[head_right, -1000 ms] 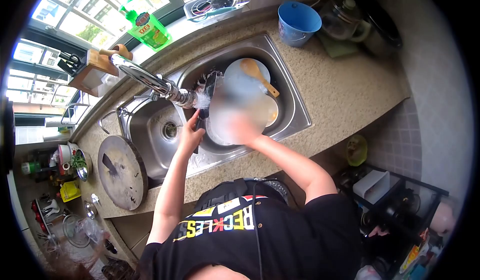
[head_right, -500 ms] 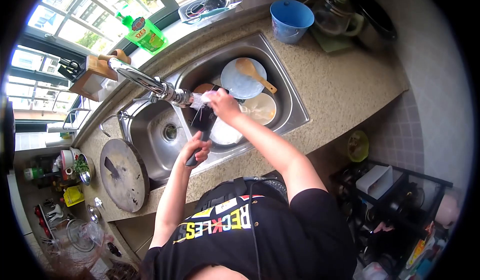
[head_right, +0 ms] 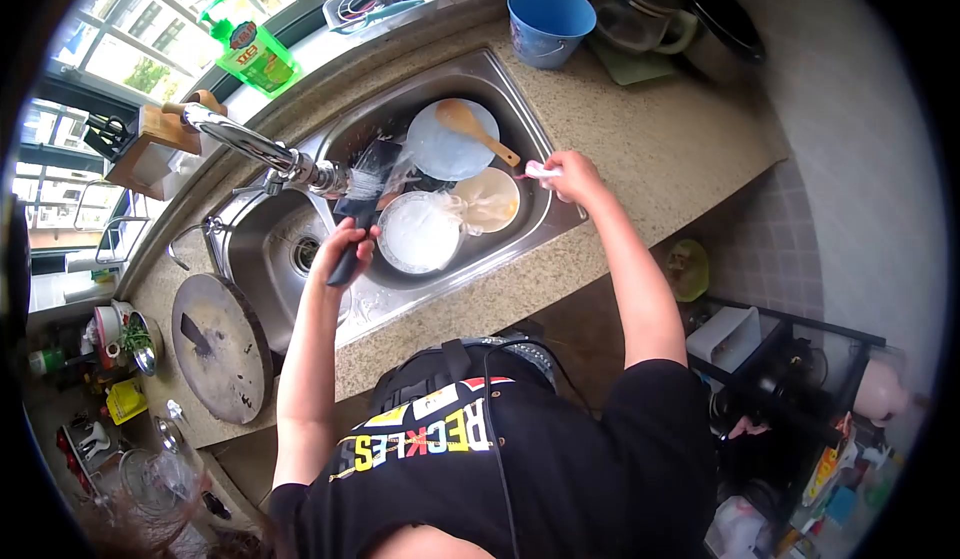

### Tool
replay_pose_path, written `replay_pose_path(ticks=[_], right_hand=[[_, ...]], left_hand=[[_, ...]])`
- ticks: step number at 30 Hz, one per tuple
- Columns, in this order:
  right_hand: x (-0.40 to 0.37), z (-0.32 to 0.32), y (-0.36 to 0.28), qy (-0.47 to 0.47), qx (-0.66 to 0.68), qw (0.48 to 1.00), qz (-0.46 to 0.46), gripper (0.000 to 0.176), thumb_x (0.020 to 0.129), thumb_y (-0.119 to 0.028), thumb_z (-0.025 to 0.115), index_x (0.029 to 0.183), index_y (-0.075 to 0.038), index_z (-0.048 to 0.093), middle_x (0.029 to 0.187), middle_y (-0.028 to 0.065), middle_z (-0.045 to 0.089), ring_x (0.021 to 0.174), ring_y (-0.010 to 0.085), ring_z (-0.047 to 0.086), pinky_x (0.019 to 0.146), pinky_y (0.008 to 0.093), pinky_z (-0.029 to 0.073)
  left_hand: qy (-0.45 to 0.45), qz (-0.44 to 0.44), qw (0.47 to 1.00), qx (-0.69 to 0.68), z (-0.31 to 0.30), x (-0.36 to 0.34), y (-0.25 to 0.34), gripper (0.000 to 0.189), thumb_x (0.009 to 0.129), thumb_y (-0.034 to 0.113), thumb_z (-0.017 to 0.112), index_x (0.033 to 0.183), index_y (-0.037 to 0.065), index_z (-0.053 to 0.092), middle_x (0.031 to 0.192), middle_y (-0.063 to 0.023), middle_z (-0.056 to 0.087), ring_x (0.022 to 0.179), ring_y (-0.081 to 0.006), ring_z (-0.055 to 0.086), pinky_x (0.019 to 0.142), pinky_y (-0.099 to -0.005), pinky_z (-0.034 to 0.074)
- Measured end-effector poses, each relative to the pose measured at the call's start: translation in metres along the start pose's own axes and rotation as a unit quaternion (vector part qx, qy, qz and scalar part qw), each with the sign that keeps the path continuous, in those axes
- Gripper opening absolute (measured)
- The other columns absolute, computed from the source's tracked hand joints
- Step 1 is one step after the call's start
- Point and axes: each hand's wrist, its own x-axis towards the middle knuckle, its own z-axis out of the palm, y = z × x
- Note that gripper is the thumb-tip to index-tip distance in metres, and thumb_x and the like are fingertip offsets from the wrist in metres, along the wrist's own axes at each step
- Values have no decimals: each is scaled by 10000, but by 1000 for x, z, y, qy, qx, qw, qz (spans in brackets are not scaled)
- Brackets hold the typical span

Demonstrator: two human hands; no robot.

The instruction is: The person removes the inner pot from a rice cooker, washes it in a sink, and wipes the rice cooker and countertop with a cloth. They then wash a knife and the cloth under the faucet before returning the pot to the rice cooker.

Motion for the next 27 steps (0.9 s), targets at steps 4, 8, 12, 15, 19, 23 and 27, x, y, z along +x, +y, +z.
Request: replay_pose_path(ticks=[4, 8, 12, 15, 19, 23, 27], right_hand=[[-23, 56, 53, 126, -110, 981, -98, 211, 642, -16, 672, 845, -75, 664, 894, 137, 640, 835, 333, 615, 744, 383, 492], [-64, 88, 5, 86, -19, 989, -115, 141, 763, -89, 591, 871, -93, 682, 914, 156, 641, 845, 321, 625, 763, 392, 493], [-84, 132, -54, -22, 67, 986, -153, 107, 724, -78, 651, 823, -40, 654, 876, 170, 640, 818, 320, 625, 738, 390, 484], [-91, 121, -77, -105, 196, 972, -75, 130, 695, -13, 638, 825, -11, 646, 884, 178, 633, 796, 319, 625, 712, 380, 486], [-88, 77, -54, 92, 76, 981, -156, 253, 693, 51, 553, 906, -33, 660, 903, 154, 613, 854, 315, 603, 773, 390, 483], [-86, 37, -6, 144, -55, 986, -67, 272, 714, 5, 604, 962, -95, 655, 896, 131, 573, 899, 307, 559, 795, 391, 460], [-89, 34, 4, 211, -170, 953, -132, 269, 731, -69, 650, 1000, -75, 641, 947, 146, 562, 951, 315, 539, 868, 390, 433]], left_hand=[[1, -5, 1000, -18, 2, 37, 16, 234, 814, -72, 474, 1045, -52, 444, 1016, -224, 562, 747, -189, 590, 667, -247, 554], [63, -30, 995, -76, -6, 65, 23, 298, 838, -41, 493, 1100, -168, 428, 1030, -214, 549, 801, -212, 599, 685, -261, 565], [-11, -74, 978, -196, -12, 71, 31, 315, 859, -2, 510, 1122, -133, 394, 996, -228, 545, 755, -212, 593, 689, -272, 564], [42, -12, 985, -167, -15, 78, 32, 281, 867, 44, 544, 1062, -116, 420, 965, -235, 548, 703, -218, 594, 623, -274, 570], [28, -9, 983, -184, -4, 78, 36, 201, 866, 49, 546, 967, -99, 456, 856, -205, 545, 668, -227, 589, 569, -270, 568], [45, -6, 974, -221, 8, 86, 42, 167, 865, 32, 524, 936, -99, 448, 856, -205, 537, 671, -226, 586, 552, -267, 564], [53, -36, 964, -259, -18, 111, 39, 190, 882, 161, 503, 937, -20, 480, 844, -194, 519, 673, -236, 573, 516, -276, 555]])
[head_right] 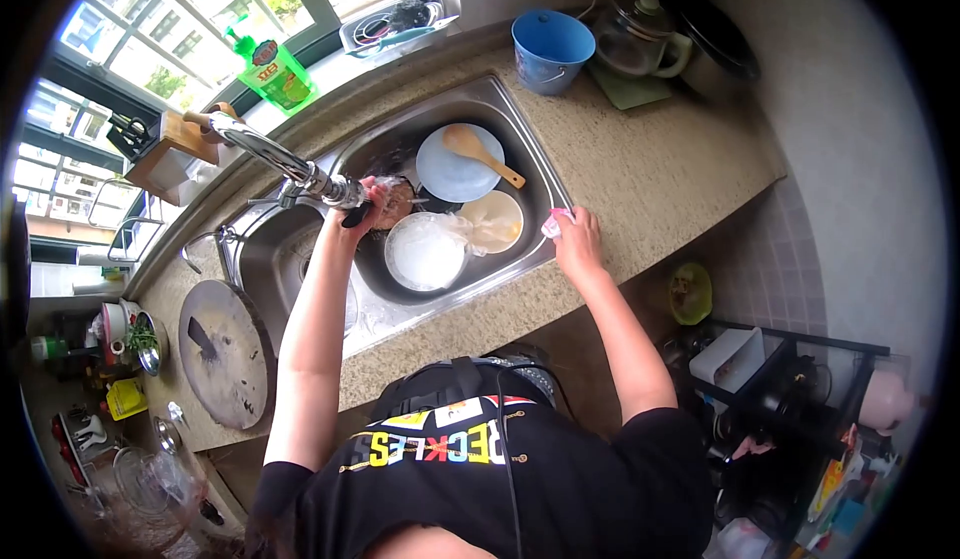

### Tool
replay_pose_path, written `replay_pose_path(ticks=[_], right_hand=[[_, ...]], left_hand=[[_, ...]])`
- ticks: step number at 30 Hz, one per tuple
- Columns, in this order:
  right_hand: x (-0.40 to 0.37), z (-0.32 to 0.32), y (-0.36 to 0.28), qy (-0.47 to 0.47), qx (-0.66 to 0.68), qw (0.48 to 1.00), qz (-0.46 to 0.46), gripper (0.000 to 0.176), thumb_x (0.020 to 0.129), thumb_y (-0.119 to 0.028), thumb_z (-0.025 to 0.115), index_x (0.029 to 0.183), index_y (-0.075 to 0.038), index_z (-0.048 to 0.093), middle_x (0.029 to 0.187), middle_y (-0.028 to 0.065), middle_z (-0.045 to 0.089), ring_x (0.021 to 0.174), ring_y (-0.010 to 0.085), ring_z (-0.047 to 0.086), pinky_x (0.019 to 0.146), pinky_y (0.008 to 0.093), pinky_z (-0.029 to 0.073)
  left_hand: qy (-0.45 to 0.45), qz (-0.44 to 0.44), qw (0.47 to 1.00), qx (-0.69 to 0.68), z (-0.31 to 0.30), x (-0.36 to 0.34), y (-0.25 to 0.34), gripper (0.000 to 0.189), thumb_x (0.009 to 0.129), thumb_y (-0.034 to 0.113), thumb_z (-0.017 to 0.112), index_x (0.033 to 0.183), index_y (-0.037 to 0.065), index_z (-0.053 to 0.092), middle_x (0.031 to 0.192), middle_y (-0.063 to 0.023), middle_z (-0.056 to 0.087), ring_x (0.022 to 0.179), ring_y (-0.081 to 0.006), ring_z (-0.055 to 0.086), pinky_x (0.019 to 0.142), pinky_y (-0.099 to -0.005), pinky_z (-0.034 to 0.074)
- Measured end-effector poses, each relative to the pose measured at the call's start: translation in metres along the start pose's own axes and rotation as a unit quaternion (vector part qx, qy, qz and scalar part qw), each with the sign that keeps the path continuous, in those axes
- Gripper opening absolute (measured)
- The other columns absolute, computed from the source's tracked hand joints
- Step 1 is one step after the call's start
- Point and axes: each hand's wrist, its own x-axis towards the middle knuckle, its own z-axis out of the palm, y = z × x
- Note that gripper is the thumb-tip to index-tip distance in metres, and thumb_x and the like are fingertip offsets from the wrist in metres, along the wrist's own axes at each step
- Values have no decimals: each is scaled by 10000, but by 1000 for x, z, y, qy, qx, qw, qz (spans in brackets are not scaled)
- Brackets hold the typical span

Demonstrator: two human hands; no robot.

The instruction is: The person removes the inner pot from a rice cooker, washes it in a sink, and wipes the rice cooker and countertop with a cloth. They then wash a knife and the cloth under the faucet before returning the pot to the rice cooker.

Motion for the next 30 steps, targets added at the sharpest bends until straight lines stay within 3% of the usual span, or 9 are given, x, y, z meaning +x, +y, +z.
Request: replay_pose_path(ticks=[2, 5, 8, 13, 16, 20, 21, 22, 30], right_hand=[[4, 5, -14, 60, -5, 998, -34, 280, 733, -90, 662, 1011, -66, 637, 964, 150, 558, 971, 316, 532, 890, 390, 423], [19, 33, -47, -69, 287, 955, 20, 276, 785, -166, 659, 1028, -40, 621, 1004, 150, 589, 947, 279, 575, 856, 360, 448], [34, 71, -109, -254, 587, 758, 130, 369, 873, -346, 600, 1077, -38, 589, 963, 105, 639, 902, 217, 612, 805, 330, 466], [66, 84, -193, -425, 742, 444, 268, 373, 906, -449, 502, 852, -81, 529, 660, 31, 539, 666, 181, 607, 655, 356, 533], [74, 109, -213, -413, 743, 461, 256, 291, 914, -277, 527, 748, -38, 541, 517, 62, 496, 422, 204, 510, 402, 330, 461], [86, 143, -223, -398, 698, 547, 234, 186, 887, -167, 498, 865, 17, 522, 737, 189, 615, 582, 295, 613, 466, 388, 503], [91, 142, -230, -371, 738, 462, 323, 207, 908, -142, 447, 993, 47, 457, 829, 228, 621, 651, 305, 629, 528, 403, 527], [98, 133, -229, -371, 722, 487, 322, 290, 930, -157, 388, 1042, 94, 480, 879, 211, 633, 680, 277, 625, 647, 357, 546], [142, 157, -228, -355, 754, 428, 350, 93, 854, -105, 540, 878, -15, 542, 651, 65, 527, 475, 178, 499, 416, 287, 455]], left_hand=[[-13, -31, 998, 44, -4, -1, 1, 193, 887, 192, 507, 914, 1, 493, 850, -187, 523, 658, -230, 584, 514, -274, 555], [4, -6, 993, 121, 16, -39, -25, 199, 922, 201, 495, 948, 6, 469, 836, -147, 536, 625, -169, 571, 506, -233, 537], [47, -20, 969, 242, 8, -46, -33, 212, 953, 178, 420, 994, -28, 452, 787, -101, 551, 584, -122, 536, 457, -189, 484], [9, 21, 914, 404, -4, -72, -55, 242, 947, 191, 425, 900, -27, 519, 713, -80, 574, 510, -120, 537, 432, -203, 468], [20, 65, 906, 417, -15, -89, -61, 219, 937, 183, 459, 852, 3, 549, 669, -65, 592, 487, -118, 557, 424, -217, 469], [1, 103, 932, 347, -21, -113, -81, 161, 918, 188, 504, 891, 33, 533, 649, -74, 583, 470, -135, 545, 432, -236, 468], [39, 92, 925, 368, -15, -127, -89, 163, 908, 202, 541, 917, 41, 520, 683, -51, 575, 476, -99, 517, 395, -211, 395], [39, 73, 923, 375, -15, -138, -94, 160, 913, 193, 531, 935, 37, 505, 662, -37, 548, 463, -78, 475, 382, -187, 340], [129, 147, 922, 335, -61, -192, -121, 301, 887, 98, 497, 1177, 27, 537, 691, 26, 484, 535, -23, 399, 444, -159, 313]])
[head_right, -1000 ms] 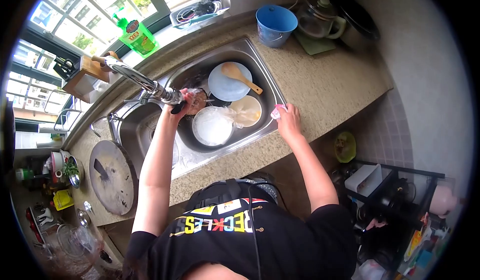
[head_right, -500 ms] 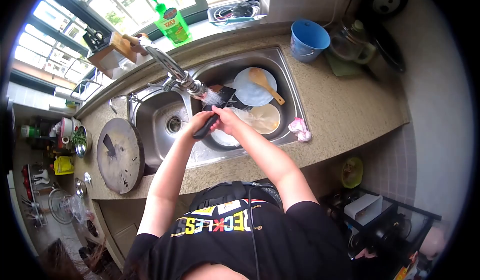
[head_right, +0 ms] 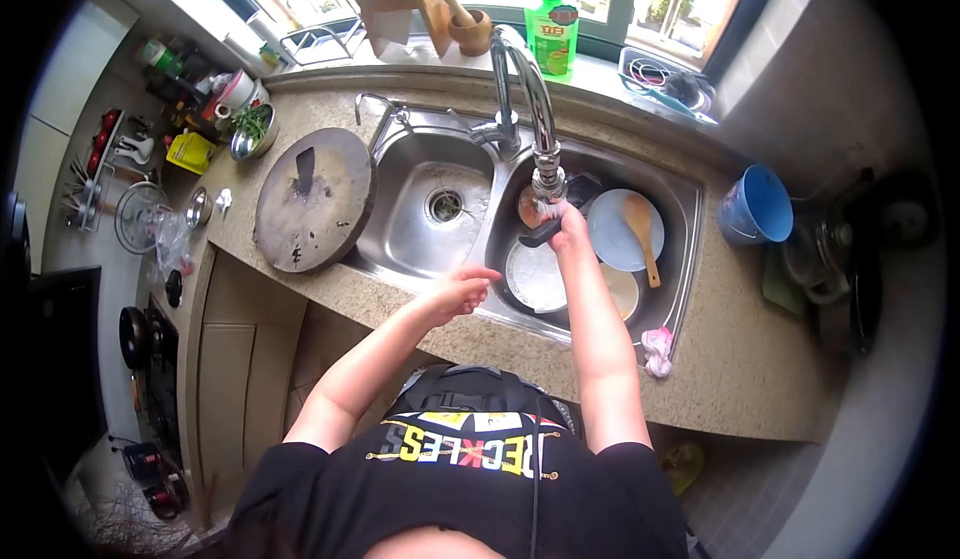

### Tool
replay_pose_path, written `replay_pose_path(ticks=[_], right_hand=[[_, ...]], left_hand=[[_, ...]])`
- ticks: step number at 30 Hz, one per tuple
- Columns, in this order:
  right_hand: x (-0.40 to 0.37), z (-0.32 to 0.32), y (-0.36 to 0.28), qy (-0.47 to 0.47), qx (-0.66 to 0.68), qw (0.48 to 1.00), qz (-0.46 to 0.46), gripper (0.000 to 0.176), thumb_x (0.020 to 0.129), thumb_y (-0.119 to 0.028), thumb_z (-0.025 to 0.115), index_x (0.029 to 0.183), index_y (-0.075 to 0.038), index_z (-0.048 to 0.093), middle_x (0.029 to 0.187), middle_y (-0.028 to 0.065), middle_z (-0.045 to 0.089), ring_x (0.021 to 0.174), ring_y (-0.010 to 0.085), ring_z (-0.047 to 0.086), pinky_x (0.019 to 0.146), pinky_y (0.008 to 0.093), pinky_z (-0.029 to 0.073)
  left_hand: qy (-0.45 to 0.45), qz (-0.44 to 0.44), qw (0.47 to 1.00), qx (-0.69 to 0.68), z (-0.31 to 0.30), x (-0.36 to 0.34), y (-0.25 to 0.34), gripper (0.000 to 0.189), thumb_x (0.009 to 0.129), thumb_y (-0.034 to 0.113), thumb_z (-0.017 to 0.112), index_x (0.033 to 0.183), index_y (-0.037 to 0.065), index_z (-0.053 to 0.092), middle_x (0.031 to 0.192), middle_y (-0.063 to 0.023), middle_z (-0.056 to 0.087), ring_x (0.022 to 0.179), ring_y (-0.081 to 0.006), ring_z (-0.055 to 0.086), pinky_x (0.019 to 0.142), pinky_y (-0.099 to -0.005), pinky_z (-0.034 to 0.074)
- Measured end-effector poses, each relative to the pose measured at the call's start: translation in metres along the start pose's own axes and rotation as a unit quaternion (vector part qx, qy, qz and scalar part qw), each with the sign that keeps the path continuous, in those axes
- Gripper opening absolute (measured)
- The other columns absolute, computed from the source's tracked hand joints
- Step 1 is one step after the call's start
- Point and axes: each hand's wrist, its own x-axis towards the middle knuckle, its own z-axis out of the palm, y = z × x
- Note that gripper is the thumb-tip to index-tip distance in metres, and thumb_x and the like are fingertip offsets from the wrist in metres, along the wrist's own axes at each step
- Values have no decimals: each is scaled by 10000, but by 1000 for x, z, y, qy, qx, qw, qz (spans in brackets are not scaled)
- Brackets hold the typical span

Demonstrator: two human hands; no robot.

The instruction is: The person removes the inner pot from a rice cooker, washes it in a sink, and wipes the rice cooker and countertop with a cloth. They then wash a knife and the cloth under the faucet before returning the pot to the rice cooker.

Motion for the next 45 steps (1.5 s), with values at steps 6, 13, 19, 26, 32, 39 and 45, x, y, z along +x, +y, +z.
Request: replay_pose_path(ticks=[6, 13, 19, 26, 32, 39, 45], right_hand=[[6, 22, -3, -35, 10, 999, -24, 124, 854, -67, 455, 932, 4, 520, 733, 103, 552, 573, 211, 555, 504, 326, 505], [-44, 22, -10, -37, -240, 969, 48, 54, 873, -92, 484, 888, -56, 447, 644, 36, 437, 520, 101, 456, 447, 253, 429], [-102, 3, -22, 36, -828, 413, -379, 405, 782, -101, 594, 1179, -65, 524, 912, 177, 588, 861, 365, 596, 746, 444, 485], [-159, -33, -50, 1, -869, 248, -428, 446, 765, -10, 525, 1200, -101, 548, 853, 111, 563, 858, 263, 586, 747, 360, 487], [-199, -50, -53, 32, -877, 296, -376, 392, 771, -34, 544, 1151, -114, 589, 843, 122, 581, 855, 279, 595, 744, 383, 488], [-220, -12, -27, -5, -855, 420, -303, 218, 771, -119, 599, 976, -75, 659, 860, 193, 634, 825, 331, 625, 720, 433, 493], [-215, 67, 13, 48, -921, 267, -279, 85, 762, -137, 597, 768, -54, 610, 701, 173, 624, 702, 352, 631, 629, 452, 492]], left_hand=[[83, 1, 992, -92, -21, -14, -30, 334, 854, 63, 499, 1187, 48, 534, 786, -3, 509, 582, -53, 433, 529, -178, 374], [114, 30, 987, -111, -22, -23, -43, 251, 877, 124, 520, 1123, 103, 566, 783, 2, 533, 580, -59, 474, 513, -176, 418], [130, 23, 987, -87, -15, -26, -52, 320, 843, 108, 524, 1160, 75, 550, 806, -19, 530, 596, -71, 471, 518, -181, 413], [126, 14, 992, -24, -17, -22, -45, 338, 826, 103, 526, 1160, 63, 553, 826, -35, 546, 612, -81, 482, 523, -187, 422], [110, 16, 994, 21, -30, -18, -38, 338, 829, 114, 513, 1160, 64, 553, 815, -39, 560, 622, -89, 489, 541, -197, 431], [69, 32, 995, 66, -89, -28, -21, 286, 875, 147, 526, 1152, 83, 556, 818, -17, 561, 624, -65, 503, 547, -186, 438], [56, 85, 991, 82, -176, -55, 4, 291, 889, 159, 523, 1160, 56, 542, 810, -19, 574, 635, -64, 516, 551, -186, 441]])
